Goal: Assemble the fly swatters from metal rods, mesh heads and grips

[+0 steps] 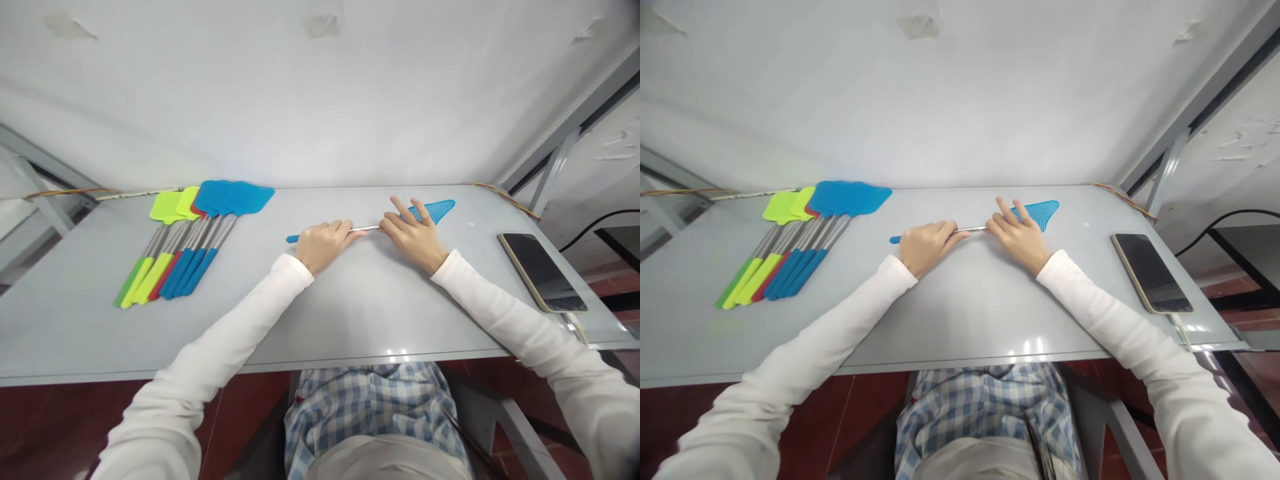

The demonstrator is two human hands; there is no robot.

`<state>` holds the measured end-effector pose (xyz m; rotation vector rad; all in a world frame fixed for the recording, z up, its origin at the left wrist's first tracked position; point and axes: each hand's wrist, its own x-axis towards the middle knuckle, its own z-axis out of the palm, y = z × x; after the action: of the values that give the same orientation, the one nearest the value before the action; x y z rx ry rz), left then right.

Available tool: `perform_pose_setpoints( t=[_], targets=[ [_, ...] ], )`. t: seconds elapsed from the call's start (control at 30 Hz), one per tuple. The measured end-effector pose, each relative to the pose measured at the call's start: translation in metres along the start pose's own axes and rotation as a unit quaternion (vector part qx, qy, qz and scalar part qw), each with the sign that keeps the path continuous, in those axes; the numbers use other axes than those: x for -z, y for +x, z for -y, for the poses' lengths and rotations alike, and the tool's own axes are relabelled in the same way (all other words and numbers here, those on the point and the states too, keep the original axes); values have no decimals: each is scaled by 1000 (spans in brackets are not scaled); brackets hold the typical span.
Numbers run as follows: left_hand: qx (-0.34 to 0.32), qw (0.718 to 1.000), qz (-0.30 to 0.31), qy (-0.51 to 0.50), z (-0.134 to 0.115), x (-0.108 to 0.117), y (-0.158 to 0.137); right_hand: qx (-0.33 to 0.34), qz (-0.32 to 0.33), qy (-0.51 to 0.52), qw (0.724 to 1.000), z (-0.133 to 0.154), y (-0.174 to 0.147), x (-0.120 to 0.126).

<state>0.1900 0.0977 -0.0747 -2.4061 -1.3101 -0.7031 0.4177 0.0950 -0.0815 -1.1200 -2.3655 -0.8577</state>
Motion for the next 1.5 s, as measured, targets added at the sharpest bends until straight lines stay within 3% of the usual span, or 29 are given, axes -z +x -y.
perform_pose_setpoints(
  t=[0.13,0.23,0.37,0.5,0.67,0.87,1.17,1.27,1.5],
  targets=[
    [-15,1000,-8,5,3,2,1,3,5,-1,1000,-7,-1,-2],
    [1,1000,-24,-2,14,7,0,-39,22,23,999,-23,-5,-2],
    [39,998,-37,-22,49,16,-1,-131,38,63,989,-61,-14,4],
    [32,998,-50,-19,81,22,2,-170,39,79,981,-84,-18,5],
    [27,999,-42,4,76,19,6,-132,33,106,985,-61,-8,-3],
    [-7,999,-31,-20,43,7,4,-27,140,70,987,-22,7,3],
    [-2,1000,-12,-13,48,11,8,10,109,16,994,-42,11,8],
    [0,1000,-27,-5,67,16,3,-12,106,11,994,-62,5,7],
    [29,997,-73,25,137,34,-19,-119,115,-42,985,-125,-25,6]
  ],
)
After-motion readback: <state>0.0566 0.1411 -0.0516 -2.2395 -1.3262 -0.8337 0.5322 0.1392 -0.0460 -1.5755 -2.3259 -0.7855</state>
